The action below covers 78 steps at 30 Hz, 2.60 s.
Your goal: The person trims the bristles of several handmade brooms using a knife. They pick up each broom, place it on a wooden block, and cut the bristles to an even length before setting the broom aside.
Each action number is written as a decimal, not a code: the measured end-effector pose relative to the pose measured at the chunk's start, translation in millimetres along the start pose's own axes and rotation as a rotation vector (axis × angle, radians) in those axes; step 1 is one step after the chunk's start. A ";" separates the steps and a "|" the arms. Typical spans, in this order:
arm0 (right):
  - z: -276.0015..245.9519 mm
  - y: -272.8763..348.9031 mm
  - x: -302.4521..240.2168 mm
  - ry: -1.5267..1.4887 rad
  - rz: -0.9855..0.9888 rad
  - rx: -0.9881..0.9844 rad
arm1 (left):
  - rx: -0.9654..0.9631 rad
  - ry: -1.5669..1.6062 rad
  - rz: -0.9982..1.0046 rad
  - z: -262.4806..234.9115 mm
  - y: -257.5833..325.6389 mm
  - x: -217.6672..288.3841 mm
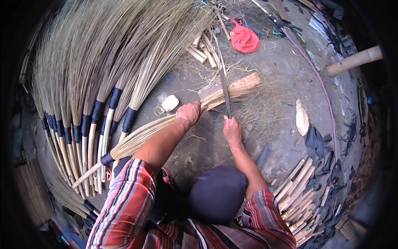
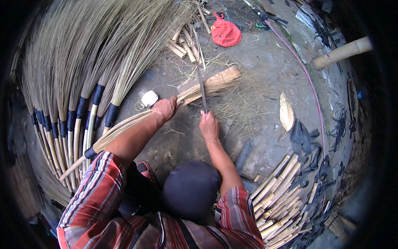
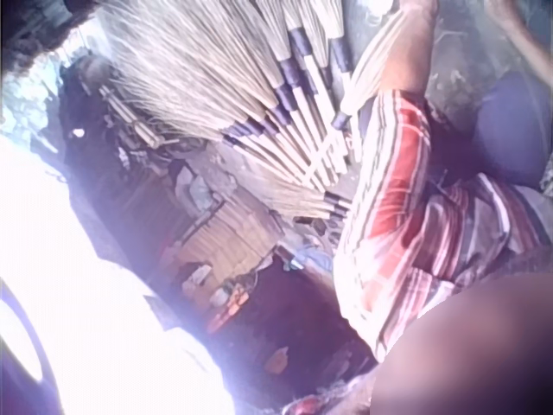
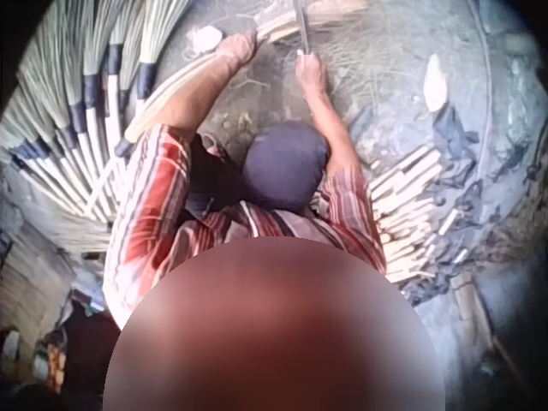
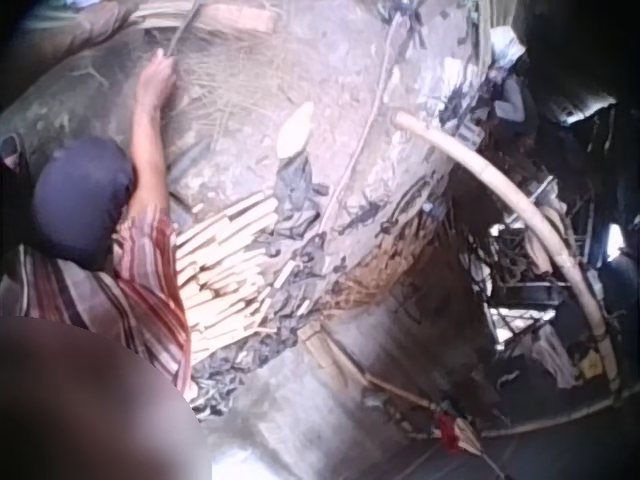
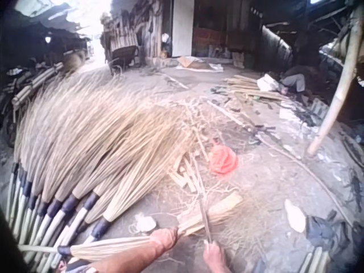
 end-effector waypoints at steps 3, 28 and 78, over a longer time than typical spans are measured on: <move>3.3 1.2 1.5 -0.073 -0.050 0.065 | 0.033 0.004 0.021 -1.1 -1.0 0.5; -36.1 2.4 -27.6 0.015 -0.264 0.252 | -0.425 0.223 0.080 -87.6 14.0 15.9; -79.9 -47.3 -56.0 -0.815 -0.139 -0.388 | 0.657 0.226 -0.603 0.2 242.9 -341.9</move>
Point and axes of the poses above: each hand's wrist, its own y-axis away from the middle knuckle, its own z-axis out of the palm, x = y × z, the point moved 2 cm from there along -y, towards the middle knuckle, and after that the axes turned 12 degrees about y, right-handed, at the moved point
